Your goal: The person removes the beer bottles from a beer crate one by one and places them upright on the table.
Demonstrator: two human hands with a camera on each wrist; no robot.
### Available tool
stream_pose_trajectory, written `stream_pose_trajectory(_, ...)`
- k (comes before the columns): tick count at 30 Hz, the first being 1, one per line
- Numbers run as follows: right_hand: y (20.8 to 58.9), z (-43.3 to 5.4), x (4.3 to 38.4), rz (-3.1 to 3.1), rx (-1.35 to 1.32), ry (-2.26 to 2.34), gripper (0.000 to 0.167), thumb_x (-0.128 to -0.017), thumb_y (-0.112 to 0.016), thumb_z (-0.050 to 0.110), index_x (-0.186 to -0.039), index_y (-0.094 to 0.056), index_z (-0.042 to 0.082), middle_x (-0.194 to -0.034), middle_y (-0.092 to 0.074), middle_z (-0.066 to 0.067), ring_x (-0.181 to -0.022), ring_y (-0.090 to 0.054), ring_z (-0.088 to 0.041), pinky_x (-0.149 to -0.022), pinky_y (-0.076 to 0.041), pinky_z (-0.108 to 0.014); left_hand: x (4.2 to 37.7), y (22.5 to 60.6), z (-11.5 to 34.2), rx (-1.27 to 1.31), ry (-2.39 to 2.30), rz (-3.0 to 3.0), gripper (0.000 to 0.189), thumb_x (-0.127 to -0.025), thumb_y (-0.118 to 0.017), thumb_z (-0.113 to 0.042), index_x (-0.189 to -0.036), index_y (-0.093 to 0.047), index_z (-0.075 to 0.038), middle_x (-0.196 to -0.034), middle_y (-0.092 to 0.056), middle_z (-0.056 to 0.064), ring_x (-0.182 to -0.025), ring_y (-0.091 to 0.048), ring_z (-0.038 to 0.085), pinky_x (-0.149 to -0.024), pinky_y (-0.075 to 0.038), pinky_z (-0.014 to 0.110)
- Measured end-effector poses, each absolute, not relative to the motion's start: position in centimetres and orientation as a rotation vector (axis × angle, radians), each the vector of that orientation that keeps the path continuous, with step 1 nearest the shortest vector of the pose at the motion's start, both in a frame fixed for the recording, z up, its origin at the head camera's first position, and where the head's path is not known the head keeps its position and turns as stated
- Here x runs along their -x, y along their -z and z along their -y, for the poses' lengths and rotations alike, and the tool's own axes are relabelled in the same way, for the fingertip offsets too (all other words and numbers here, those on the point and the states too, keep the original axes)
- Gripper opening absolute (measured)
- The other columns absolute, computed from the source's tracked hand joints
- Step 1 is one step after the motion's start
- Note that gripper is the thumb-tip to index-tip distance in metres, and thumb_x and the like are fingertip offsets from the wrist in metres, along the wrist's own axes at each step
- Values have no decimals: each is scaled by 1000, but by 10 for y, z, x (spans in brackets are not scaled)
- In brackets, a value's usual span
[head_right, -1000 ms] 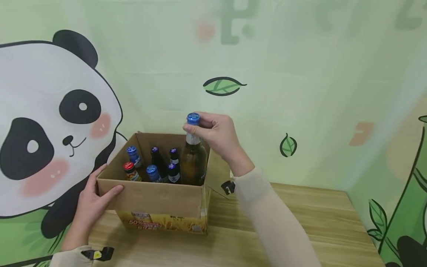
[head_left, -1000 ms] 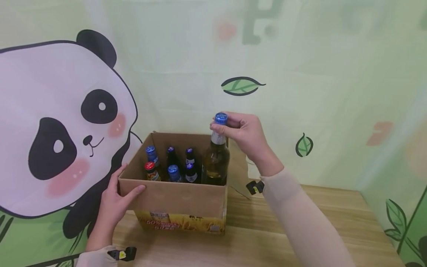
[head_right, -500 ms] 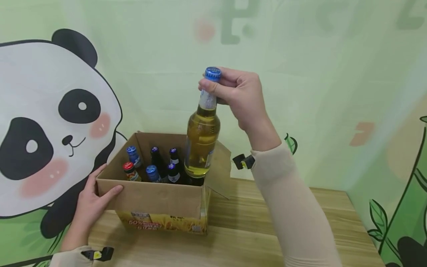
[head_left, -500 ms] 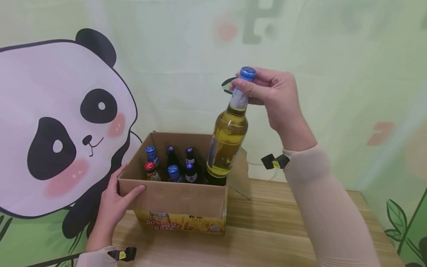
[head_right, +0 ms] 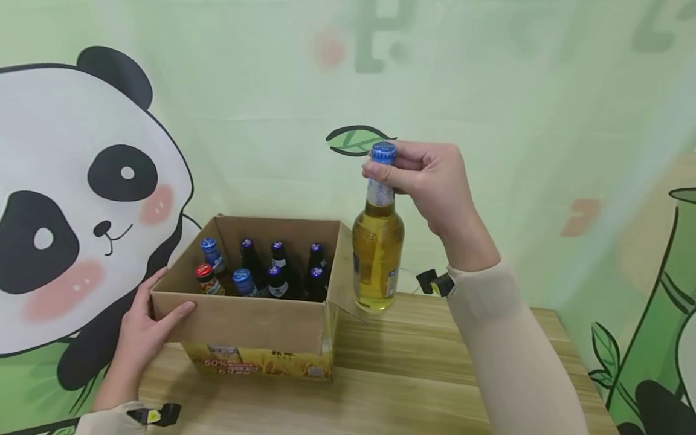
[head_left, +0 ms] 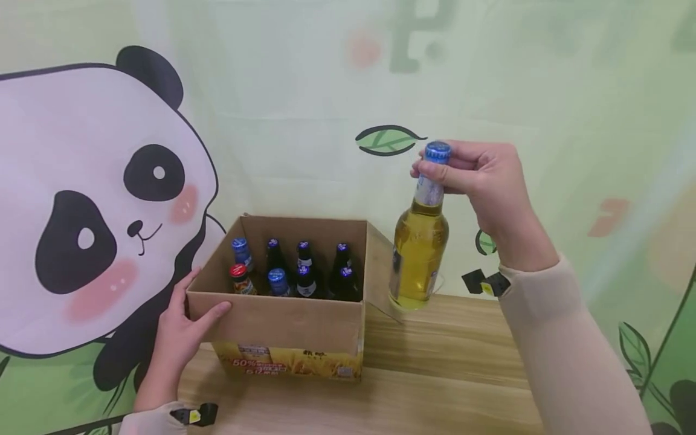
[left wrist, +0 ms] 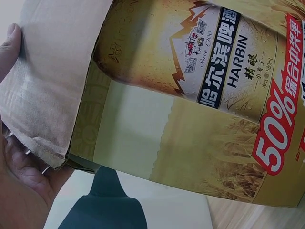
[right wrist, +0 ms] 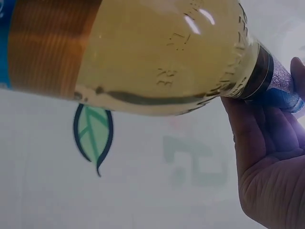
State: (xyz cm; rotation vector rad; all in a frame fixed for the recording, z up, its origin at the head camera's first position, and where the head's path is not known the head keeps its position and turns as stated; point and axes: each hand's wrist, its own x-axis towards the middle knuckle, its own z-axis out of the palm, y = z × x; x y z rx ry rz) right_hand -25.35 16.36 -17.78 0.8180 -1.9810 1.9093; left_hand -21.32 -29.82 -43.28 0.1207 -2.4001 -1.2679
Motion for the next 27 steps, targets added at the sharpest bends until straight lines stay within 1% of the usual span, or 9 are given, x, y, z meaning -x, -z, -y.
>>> stream_pose_trajectory(9, 215, -180, 260, 2042, -739, -1889, 30, -85, -83, 12, -107, -75, -7, -94, -77, -11, -91, -74, -25, -81, -60, -29, 214, 434, 295, -122, 1302, 2409, 93, -87, -76, -48, -159, -17, -44, -152, -41, 23, -129, -47, 50, -96, -41, 74)
stream_pose_trajectory(13, 234, -188, 264, 2083, -696, -1870, 30, -85, -83, 12, -109, -75, -5, -96, -77, -8, -94, -74, -25, -84, -58, -27, 217, 435, 291, -110, 1312, 2415, 93, -87, -76, -50, -159, -17, -44, -152, -40, 22, -128, -47, 49, -96, -41, 73)
stream_pose_trajectory(19, 270, -196, 274, 2119, -628, -1872, 30, -86, -81, 14, -111, -75, -1, -98, -77, -6, -95, -74, -22, -84, -58, -27, 220, 435, 289, -100, 1309, 2422, 94, -87, -76, -50, -159, -16, -43, -153, -40, 22, -128, -48, 48, -96, -41, 73)
stream_pose_trajectory(27, 313, -201, 294, 2146, -618, -1869, 33, -89, -79, 15, -115, -73, -3, -103, -77, -7, -99, -73, -18, -88, -56, -26, 215, 433, 292, -117, 1333, 2400, 94, -86, -77, -48, -159, -18, -43, -153, -41, 21, -128, -48, 47, -96, -42, 72)
